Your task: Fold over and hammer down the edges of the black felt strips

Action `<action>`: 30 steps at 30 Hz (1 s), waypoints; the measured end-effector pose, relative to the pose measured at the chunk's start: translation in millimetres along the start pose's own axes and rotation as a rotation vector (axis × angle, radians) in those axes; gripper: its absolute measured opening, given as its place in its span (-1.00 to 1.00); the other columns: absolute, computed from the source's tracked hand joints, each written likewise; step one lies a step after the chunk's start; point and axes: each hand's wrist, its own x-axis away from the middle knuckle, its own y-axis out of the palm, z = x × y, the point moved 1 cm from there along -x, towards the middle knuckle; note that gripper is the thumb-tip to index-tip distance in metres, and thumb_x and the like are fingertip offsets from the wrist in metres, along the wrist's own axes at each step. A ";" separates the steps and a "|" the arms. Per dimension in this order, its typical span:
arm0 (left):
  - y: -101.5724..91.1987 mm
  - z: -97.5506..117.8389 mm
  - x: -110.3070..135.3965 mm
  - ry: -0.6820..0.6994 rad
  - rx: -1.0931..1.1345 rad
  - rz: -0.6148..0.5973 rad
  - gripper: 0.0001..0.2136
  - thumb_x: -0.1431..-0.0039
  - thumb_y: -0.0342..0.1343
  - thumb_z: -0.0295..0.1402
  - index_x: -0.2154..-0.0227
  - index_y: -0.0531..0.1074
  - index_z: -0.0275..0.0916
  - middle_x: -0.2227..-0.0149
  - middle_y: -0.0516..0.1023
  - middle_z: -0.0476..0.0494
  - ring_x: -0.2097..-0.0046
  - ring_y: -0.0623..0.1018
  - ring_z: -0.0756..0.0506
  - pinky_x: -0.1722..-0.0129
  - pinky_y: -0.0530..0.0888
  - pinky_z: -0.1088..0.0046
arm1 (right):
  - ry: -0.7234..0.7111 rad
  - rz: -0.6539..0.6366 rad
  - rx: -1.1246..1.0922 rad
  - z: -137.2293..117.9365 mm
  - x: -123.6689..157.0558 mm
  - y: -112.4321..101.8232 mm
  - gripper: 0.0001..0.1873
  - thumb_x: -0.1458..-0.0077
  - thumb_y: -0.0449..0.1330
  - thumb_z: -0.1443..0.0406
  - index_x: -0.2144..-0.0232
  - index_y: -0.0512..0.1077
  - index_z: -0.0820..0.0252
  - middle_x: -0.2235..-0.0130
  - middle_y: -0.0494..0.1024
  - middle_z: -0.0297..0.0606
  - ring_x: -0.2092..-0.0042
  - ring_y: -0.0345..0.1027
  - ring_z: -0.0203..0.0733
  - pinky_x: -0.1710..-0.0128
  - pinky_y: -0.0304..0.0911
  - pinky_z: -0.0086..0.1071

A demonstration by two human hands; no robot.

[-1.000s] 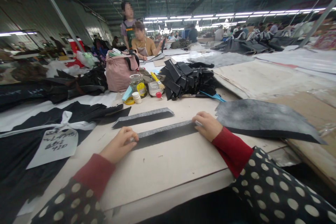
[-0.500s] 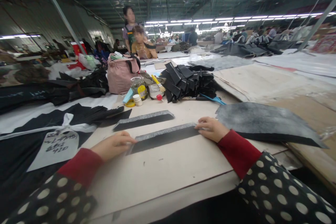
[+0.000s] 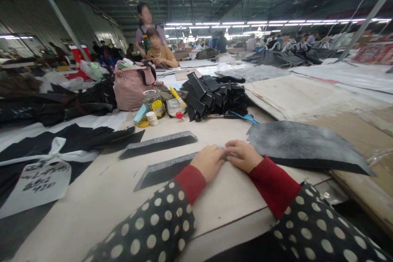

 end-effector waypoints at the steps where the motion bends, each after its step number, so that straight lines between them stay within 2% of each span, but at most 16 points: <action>1: 3.2 -0.9 1.2 0.003 0.002 0.002 -0.88 -0.06 -0.03 -0.42 0.32 0.34 -0.26 0.28 0.38 -0.11 0.20 0.36 -0.07 0.15 0.31 0.41 | 0.008 0.028 -0.015 1.7 -0.2 -0.9 -0.76 0.09 0.06 0.34 0.34 0.46 0.12 0.17 0.39 -0.20 0.15 0.24 -0.13 0.12 0.14 -0.23; 5: 3.5 -6.1 8.3 -0.016 0.012 0.014 -0.88 -0.06 -0.03 -0.43 0.32 0.34 -0.23 0.26 0.37 -0.08 0.19 0.35 -0.06 0.15 0.32 0.42 | 0.112 0.120 -0.049 9.1 -0.7 -6.7 -0.75 0.08 0.00 0.38 0.33 0.43 0.20 0.26 0.41 -0.19 0.22 0.26 -0.20 0.16 0.16 -0.29; 13: 4.6 -6.4 7.0 -0.020 0.054 0.032 -0.87 -0.04 -0.03 -0.44 0.33 0.35 -0.20 0.26 0.37 -0.06 0.19 0.35 -0.06 0.16 0.32 0.42 | 0.179 -0.051 0.010 0.6 -0.7 -6.9 -0.78 0.08 0.05 0.34 0.36 0.47 0.12 0.33 0.42 -0.24 0.26 0.26 -0.22 0.21 0.13 -0.35; 26: 2.5 -9.0 7.1 -0.019 0.108 0.005 -0.91 0.00 0.01 -0.42 0.38 0.34 -0.20 0.30 0.38 -0.04 0.22 0.35 -0.06 0.21 0.31 0.43 | 0.197 -0.059 0.030 -0.3 -0.4 -7.0 -0.77 0.08 0.04 0.34 0.37 0.46 0.10 0.31 0.42 -0.25 0.26 0.26 -0.21 0.21 0.12 -0.34; 30: 2.1 -7.7 7.9 -0.074 0.074 0.023 -0.89 0.02 0.04 -0.39 0.37 0.31 -0.22 0.32 0.36 -0.05 0.24 0.35 -0.07 0.26 0.32 0.44 | 0.216 -0.005 -0.021 2.6 2.1 -5.7 -0.74 0.14 0.08 0.34 0.32 0.42 0.19 0.32 0.42 -0.24 0.30 0.26 -0.23 0.25 0.15 -0.35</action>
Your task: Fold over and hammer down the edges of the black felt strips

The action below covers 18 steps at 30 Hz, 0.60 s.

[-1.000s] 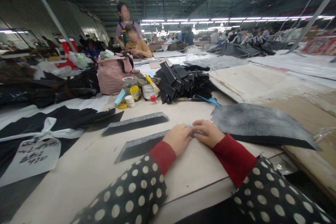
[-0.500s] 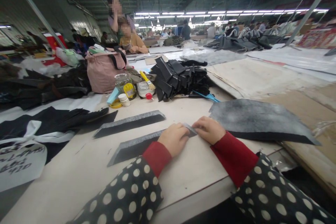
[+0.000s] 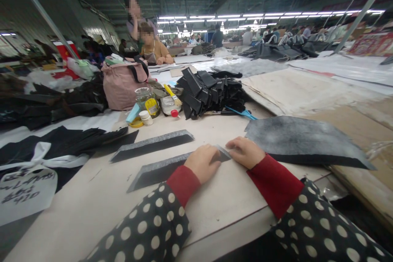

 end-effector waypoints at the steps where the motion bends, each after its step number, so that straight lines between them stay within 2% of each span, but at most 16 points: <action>1: 0.0 0.3 0.0 -0.010 -0.007 0.002 -0.89 0.02 0.04 -0.38 0.37 0.30 -0.22 0.33 0.35 -0.05 0.24 0.35 -0.07 0.27 0.32 0.44 | 0.012 0.010 -0.020 1.0 0.6 0.0 -0.71 0.16 0.09 0.34 0.29 0.39 0.22 0.32 0.42 -0.23 0.32 0.26 -0.23 0.27 0.16 -0.35; 4: -0.2 0.6 0.1 -0.018 -0.008 0.009 -0.88 0.02 0.04 -0.37 0.37 0.30 -0.22 0.32 0.34 -0.05 0.25 0.35 -0.07 0.27 0.32 0.44 | 0.007 0.030 -0.078 2.4 1.6 -1.8 -0.71 0.17 0.09 0.33 0.29 0.36 0.25 0.32 0.41 -0.23 0.34 0.26 -0.25 0.29 0.17 -0.36; 8: -0.2 0.0 0.4 -0.013 0.004 0.012 -0.87 0.01 0.04 -0.36 0.35 0.31 -0.23 0.32 0.34 -0.06 0.24 0.35 -0.07 0.25 0.32 0.44 | -0.060 0.072 -0.119 2.2 0.9 -6.8 -0.81 0.07 0.03 0.28 0.44 0.41 0.23 0.36 0.41 -0.22 0.31 0.27 -0.24 0.26 0.16 -0.36; 12: 0.1 -0.4 0.5 -0.019 0.007 0.010 -0.86 0.01 0.05 -0.35 0.34 0.32 -0.23 0.32 0.34 -0.06 0.24 0.36 -0.07 0.25 0.32 0.44 | -0.101 0.078 -0.078 2.1 1.3 -9.1 -0.68 -0.01 -0.03 0.19 0.55 0.45 0.20 0.40 0.43 -0.22 0.32 0.27 -0.25 0.26 0.14 -0.37; 18: -0.2 -0.6 0.3 -0.015 -0.003 0.002 -0.87 0.00 0.04 -0.35 0.34 0.32 -0.22 0.31 0.34 -0.06 0.23 0.36 -0.07 0.24 0.32 0.44 | -0.049 -0.003 -0.002 0.7 3.1 -7.8 -0.61 -0.04 -0.06 0.17 0.59 0.47 0.18 0.49 0.40 -0.24 0.42 0.26 -0.29 0.36 0.13 -0.43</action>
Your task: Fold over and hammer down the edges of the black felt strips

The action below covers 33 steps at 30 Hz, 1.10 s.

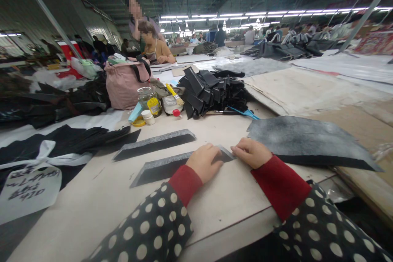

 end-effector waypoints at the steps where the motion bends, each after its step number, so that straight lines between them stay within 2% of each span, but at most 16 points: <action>1: -0.1 0.0 0.0 0.000 -0.002 0.003 -0.87 0.00 0.04 -0.35 0.34 0.32 -0.21 0.31 0.34 -0.05 0.23 0.36 -0.07 0.24 0.32 0.44 | 0.001 -0.009 -0.005 -0.7 -0.1 0.3 -0.61 -0.05 -0.06 0.17 0.59 0.47 0.18 0.49 0.40 -0.24 0.42 0.27 -0.29 0.37 0.13 -0.43; 11: -1.4 3.1 0.9 -0.012 -0.027 -0.006 -0.86 0.00 0.04 -0.32 0.35 0.32 -0.22 0.33 0.33 -0.05 0.24 0.36 -0.07 0.26 0.31 0.44 | 0.069 -0.046 -0.174 -7.4 0.2 0.7 -0.63 -0.01 -0.04 0.16 0.55 0.48 0.21 0.49 0.42 -0.25 0.43 0.29 -0.29 0.41 0.16 -0.43; 20: 0.2 7.3 1.1 -0.031 -0.067 0.022 -0.85 -0.01 0.03 -0.26 0.41 0.30 -0.23 0.34 0.33 -0.06 0.25 0.36 -0.08 0.28 0.31 0.42 | -0.077 -0.091 -0.366 -14.9 1.5 0.3 -0.65 -0.04 -0.07 0.18 0.42 0.47 0.22 0.40 0.49 -0.22 0.31 0.33 -0.23 0.26 0.22 -0.36; 26: 2.2 9.3 1.5 -0.040 -0.088 0.039 -0.80 -0.01 0.03 -0.21 0.38 0.31 -0.23 0.34 0.35 -0.08 0.24 0.37 -0.09 0.26 0.32 0.40 | 0.018 -0.130 -0.700 -16.9 2.3 4.8 -0.65 -0.02 -0.02 0.13 0.25 0.32 0.26 0.32 0.49 -0.21 0.25 0.36 -0.25 0.18 0.24 -0.31; 33: 10.2 15.0 2.4 -0.098 -0.157 0.090 -0.78 -0.05 -0.03 -0.18 0.37 0.30 -0.24 0.33 0.36 -0.10 0.25 0.38 -0.12 0.30 0.34 0.38 | 0.046 -0.174 -0.927 -15.8 1.2 9.6 -0.68 0.04 0.06 0.13 0.27 0.22 0.22 0.28 0.46 -0.19 0.24 0.35 -0.26 0.13 0.22 -0.23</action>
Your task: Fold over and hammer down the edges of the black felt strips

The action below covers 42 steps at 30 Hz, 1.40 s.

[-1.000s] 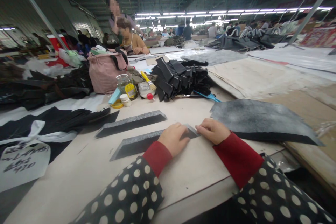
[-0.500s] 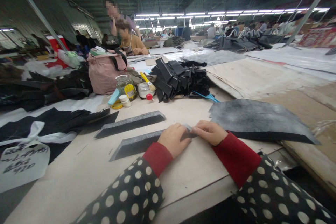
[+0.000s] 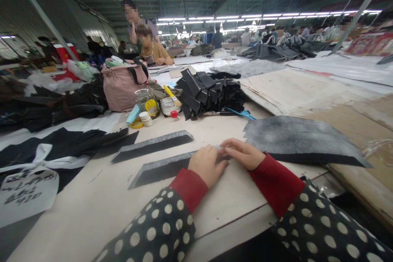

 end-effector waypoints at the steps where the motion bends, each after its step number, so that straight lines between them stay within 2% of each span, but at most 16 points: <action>1: 0.7 0.8 0.0 -0.010 -0.006 0.005 -0.79 -0.06 -0.05 -0.19 0.38 0.30 -0.24 0.33 0.36 -0.10 0.26 0.38 -0.11 0.30 0.34 0.38 | 0.000 -0.002 -0.021 0.5 -0.3 0.0 -0.68 0.04 0.06 0.13 0.27 0.21 0.22 0.29 0.45 -0.19 0.25 0.35 -0.26 0.14 0.22 -0.23; 6: 0.6 2.6 0.1 -0.039 -0.015 0.022 -0.89 -0.09 -0.09 -0.33 0.43 0.29 -0.22 0.33 0.37 -0.08 0.26 0.37 -0.09 0.30 0.32 0.42 | -0.057 -0.001 0.009 -0.2 -1.3 -0.4 -0.72 0.03 0.04 0.16 0.30 0.21 0.23 0.31 0.41 -0.23 0.25 0.33 -0.28 0.17 0.23 -0.28; 11: -5.0 1.8 0.6 -0.040 0.040 0.039 -0.93 -0.05 -0.09 -0.38 0.46 0.28 -0.19 0.38 0.36 -0.03 0.32 0.37 -0.06 0.38 0.28 0.46 | -0.127 0.073 0.333 -4.9 1.0 -2.9 -0.81 0.00 -0.02 0.25 0.37 0.29 0.25 0.39 0.41 -0.25 0.33 0.28 -0.29 0.26 0.22 -0.35; 14: -9.8 -3.8 -1.0 -0.119 0.143 0.032 -0.93 -0.03 -0.10 -0.40 0.51 0.24 -0.20 0.48 0.33 0.01 0.42 0.34 -0.02 0.46 0.23 0.48 | -0.141 0.097 0.502 -4.9 2.1 -2.9 -0.83 0.02 -0.02 0.30 0.40 0.33 0.23 0.41 0.43 -0.28 0.35 0.28 -0.29 0.30 0.20 -0.39; 17: -11.0 -15.2 -3.5 -0.217 0.327 0.017 -0.91 -0.01 -0.12 -0.40 0.55 0.19 -0.21 0.57 0.25 0.06 0.48 0.29 0.00 0.48 0.21 0.49 | -0.170 0.069 0.630 -2.8 1.6 -1.9 -0.83 0.04 -0.01 0.35 0.43 0.37 0.24 0.43 0.44 -0.27 0.38 0.27 -0.28 0.35 0.19 -0.39; 22: -3.7 -35.3 -2.5 -0.331 0.820 0.006 -0.90 -0.01 -0.11 -0.36 0.54 0.19 -0.24 0.53 0.29 0.05 0.40 0.36 0.00 0.38 0.31 0.49 | -0.341 -0.024 0.796 -2.1 0.9 0.4 -0.77 0.02 0.00 0.38 0.36 0.44 0.20 0.35 0.44 -0.22 0.29 0.26 -0.25 0.24 0.13 -0.36; 25: -1.3 -39.4 2.2 -0.401 1.141 -0.025 -0.89 -0.06 -0.12 -0.31 0.40 0.21 -0.24 0.41 0.35 0.00 0.32 0.42 0.00 0.30 0.36 0.45 | -0.324 0.018 0.948 -3.8 1.6 2.1 -0.79 0.01 0.04 0.34 0.37 0.47 0.11 0.38 0.41 -0.25 0.32 0.21 -0.25 0.27 0.08 -0.35; 28: -1.9 -38.1 6.1 -0.387 1.262 -0.070 -0.75 -0.10 -0.12 -0.31 0.13 0.15 -0.19 0.23 0.38 -0.11 0.22 0.45 -0.02 0.22 0.36 0.40 | -0.306 0.009 1.029 -5.1 2.0 4.5 -0.82 0.02 0.05 0.33 0.43 0.46 0.13 0.42 0.39 -0.27 0.36 0.18 -0.27 0.31 0.04 -0.36; 30: -3.4 -36.5 6.6 -0.334 1.248 -0.090 -0.63 -0.09 -0.10 -0.35 0.01 0.05 -0.18 0.16 0.36 -0.17 0.17 0.44 -0.05 0.21 0.35 0.40 | -0.312 -0.001 1.038 -5.0 1.7 5.5 -0.82 0.01 0.04 0.33 0.45 0.45 0.16 0.43 0.39 -0.27 0.36 0.17 -0.28 0.32 0.03 -0.38; 32: -7.9 -36.3 5.8 -0.268 1.204 -0.064 -0.58 -0.05 -0.07 -0.40 -0.01 0.03 -0.22 0.15 0.37 -0.20 0.15 0.43 -0.06 0.23 0.35 0.41 | -0.323 0.001 1.038 -4.3 1.4 5.8 -0.81 0.00 0.02 0.33 0.46 0.44 0.19 0.43 0.39 -0.27 0.36 0.17 -0.28 0.32 0.03 -0.39; 35: -24.0 -42.9 7.7 -0.195 1.034 0.088 -0.68 -0.03 -0.05 -0.40 0.11 0.22 -0.30 0.22 0.40 -0.18 0.17 0.41 -0.07 0.23 0.34 0.43 | -0.342 0.005 1.038 -3.8 0.9 5.6 -0.79 -0.01 -0.01 0.33 0.51 0.42 0.21 0.45 0.38 -0.27 0.38 0.17 -0.29 0.32 0.03 -0.39; 37: -37.8 -54.1 16.0 -0.198 0.851 0.162 -0.78 -0.04 -0.04 -0.35 0.23 0.32 -0.29 0.27 0.41 -0.14 0.22 0.41 -0.05 0.27 0.34 0.46 | -0.350 -0.001 1.043 -4.2 0.8 5.5 -0.74 -0.03 -0.04 0.31 0.54 0.40 0.22 0.46 0.38 -0.26 0.39 0.17 -0.29 0.33 0.02 -0.40; 42: -58.8 -101.4 65.6 -0.276 0.529 0.153 -0.82 -0.05 -0.05 -0.32 0.31 0.35 -0.26 0.33 0.40 -0.08 0.29 0.40 -0.03 0.33 0.35 0.48 | -0.318 -0.010 1.011 -6.7 0.2 5.3 -0.53 -0.15 -0.24 0.23 0.58 0.37 0.24 0.49 0.38 -0.23 0.42 0.19 -0.29 0.35 0.03 -0.40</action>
